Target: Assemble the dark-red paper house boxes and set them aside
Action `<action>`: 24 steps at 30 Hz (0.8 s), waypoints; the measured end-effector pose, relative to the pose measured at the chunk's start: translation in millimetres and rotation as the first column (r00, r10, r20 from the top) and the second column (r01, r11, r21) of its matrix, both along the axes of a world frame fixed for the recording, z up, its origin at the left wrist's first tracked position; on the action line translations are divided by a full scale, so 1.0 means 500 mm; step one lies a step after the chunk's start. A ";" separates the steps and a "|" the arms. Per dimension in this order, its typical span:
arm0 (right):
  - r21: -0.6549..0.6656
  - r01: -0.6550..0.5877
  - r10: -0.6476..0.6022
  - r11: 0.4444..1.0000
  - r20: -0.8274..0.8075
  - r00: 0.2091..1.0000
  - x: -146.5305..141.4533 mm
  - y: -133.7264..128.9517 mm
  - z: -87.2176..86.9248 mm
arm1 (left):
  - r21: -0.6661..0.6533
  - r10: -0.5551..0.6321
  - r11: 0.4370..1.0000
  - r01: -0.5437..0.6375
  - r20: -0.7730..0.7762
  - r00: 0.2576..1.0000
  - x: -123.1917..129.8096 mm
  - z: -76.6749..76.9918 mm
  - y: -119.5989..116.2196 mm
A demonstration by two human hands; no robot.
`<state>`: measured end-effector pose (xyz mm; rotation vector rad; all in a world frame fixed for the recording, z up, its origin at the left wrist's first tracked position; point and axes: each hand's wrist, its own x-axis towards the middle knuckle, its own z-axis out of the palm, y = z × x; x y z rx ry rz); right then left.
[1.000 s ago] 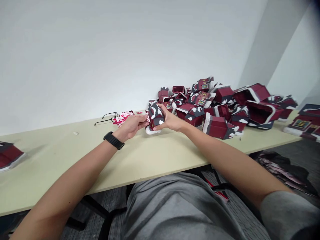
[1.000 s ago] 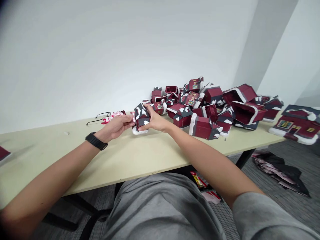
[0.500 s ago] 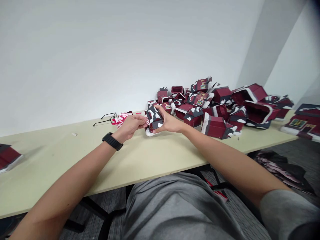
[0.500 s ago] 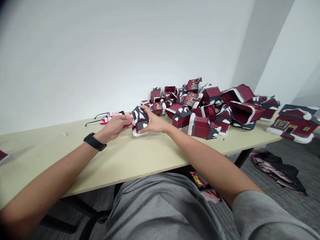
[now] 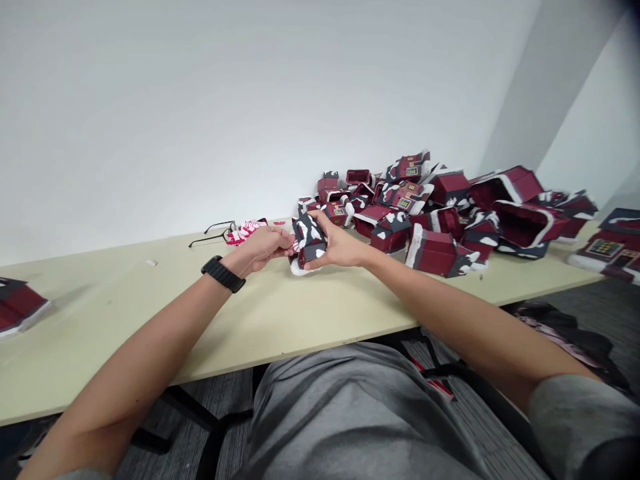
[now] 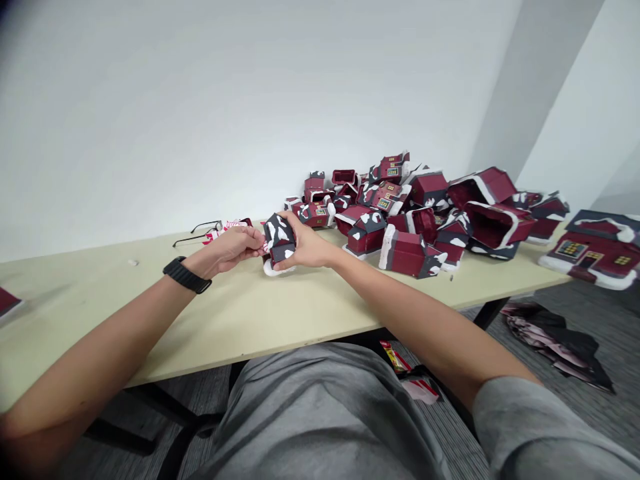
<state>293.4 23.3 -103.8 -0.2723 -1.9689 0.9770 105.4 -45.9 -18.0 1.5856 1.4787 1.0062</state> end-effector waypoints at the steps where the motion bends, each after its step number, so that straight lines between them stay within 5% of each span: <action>1: -0.029 -0.004 0.004 1.000 0.001 1.000 0.002 0.001 0.000 | 0.000 -0.008 1.000 0.008 -0.026 1.000 -0.002 0.004 0.000; 5: -0.221 0.008 0.000 0.975 0.037 0.999 0.008 0.008 -0.002 | 0.128 0.082 0.991 -0.039 -0.355 0.931 -0.008 0.029 -0.007; 9: -0.166 -0.061 0.074 0.984 0.069 0.995 0.000 0.009 -0.005 | 0.502 0.247 0.863 0.048 -0.504 0.827 0.005 0.037 -0.023; 13: -0.111 -0.149 0.157 0.983 0.069 0.985 -0.022 0.001 -0.014 | 0.355 0.074 0.910 0.212 -0.646 0.760 0.023 0.013 -0.039; 17: -0.233 -0.252 0.286 0.939 0.124 0.950 -0.031 -0.007 -0.019 | 0.311 0.078 0.915 0.258 -0.762 0.643 0.003 -0.001 -0.063; 19: -0.286 -0.271 0.314 0.919 0.117 0.942 -0.028 -0.008 -0.019 | 0.288 0.087 0.929 0.233 -0.781 0.618 -0.028 0.004 -0.088; 24: -0.236 -0.103 0.130 0.966 0.106 0.986 -0.024 -0.003 -0.017 | 0.239 0.159 0.969 0.060 -0.791 0.590 -0.181 0.046 -0.170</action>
